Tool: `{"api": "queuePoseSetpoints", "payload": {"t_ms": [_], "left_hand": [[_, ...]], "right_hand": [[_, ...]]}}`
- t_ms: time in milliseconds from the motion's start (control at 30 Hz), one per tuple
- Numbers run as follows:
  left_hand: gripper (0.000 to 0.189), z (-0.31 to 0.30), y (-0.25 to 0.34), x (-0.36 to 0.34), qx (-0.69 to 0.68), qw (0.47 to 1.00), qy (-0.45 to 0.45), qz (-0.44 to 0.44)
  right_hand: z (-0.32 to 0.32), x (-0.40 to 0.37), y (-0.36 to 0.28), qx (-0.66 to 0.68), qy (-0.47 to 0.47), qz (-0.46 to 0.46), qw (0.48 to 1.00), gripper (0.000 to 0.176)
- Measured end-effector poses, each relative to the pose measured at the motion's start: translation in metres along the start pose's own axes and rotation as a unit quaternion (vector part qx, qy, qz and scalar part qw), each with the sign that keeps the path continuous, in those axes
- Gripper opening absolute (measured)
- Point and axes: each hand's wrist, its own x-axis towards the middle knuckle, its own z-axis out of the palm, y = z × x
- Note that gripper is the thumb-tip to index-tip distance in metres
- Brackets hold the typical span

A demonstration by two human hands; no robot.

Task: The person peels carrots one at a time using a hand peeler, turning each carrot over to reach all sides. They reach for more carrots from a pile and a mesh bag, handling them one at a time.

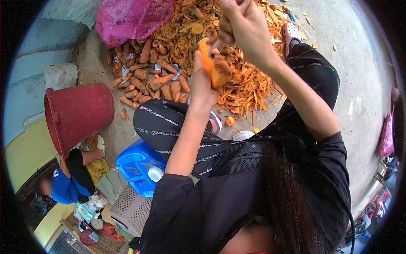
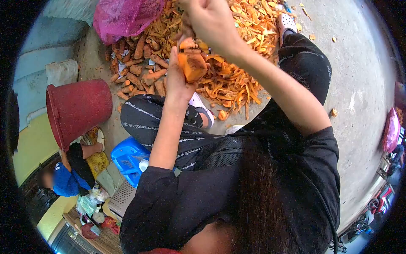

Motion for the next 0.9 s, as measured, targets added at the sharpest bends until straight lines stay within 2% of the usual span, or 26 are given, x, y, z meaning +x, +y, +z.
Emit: {"api": "queuePoseSetpoints", "payload": {"t_ms": [33,133,167,267,400,500,600,767,867,900], "left_hand": [[0.042,0.015,0.005,-0.007,0.004,1.0,0.013,0.014],[0.042,0.01,0.009,-0.006,-0.029,0.999,0.017,-0.034],[0.043,0.009,0.008,-0.008,-0.016,1.0,-0.008,-0.022],[0.042,0.005,0.006,-0.008,0.003,1.0,0.013,-0.028],[0.04,0.003,0.003,-0.009,0.001,1.0,0.005,-0.012],[0.038,0.004,0.001,-0.01,0.021,0.999,-0.011,0.033],[0.036,0.008,0.004,-0.014,0.017,0.998,-0.012,0.056],[0.036,0.018,0.001,-0.018,-0.006,0.996,0.016,0.082],[0.045,0.01,-0.012,-0.019,0.12,0.99,-0.03,0.067],[0.048,0.017,-0.02,-0.02,0.09,0.994,0.006,0.067]], "right_hand": [[0.007,-0.01,-0.002,0.05,-0.001,0.019,0.999,0.019],[0.005,-0.018,0.005,-0.005,0.002,0.037,0.999,0.02],[0.005,-0.018,0.009,-0.069,0.03,0.03,0.997,0.02],[0.002,-0.018,0.013,-0.159,0.029,0.011,0.987,0.019],[0.002,-0.02,0.018,-0.032,0.039,0.088,0.995,0.019],[-0.015,-0.016,0.039,-0.011,-0.017,0.107,0.994,0.021],[-0.005,-0.014,0.035,0.04,0.022,0.139,0.989,0.02],[-0.002,-0.01,0.041,-0.001,0.073,0.143,0.987,0.019],[-0.012,0.011,0.041,-0.036,0.08,0.108,0.99,0.017],[-0.015,0.023,0.039,-0.037,0.091,0.109,0.989,0.015]]}}
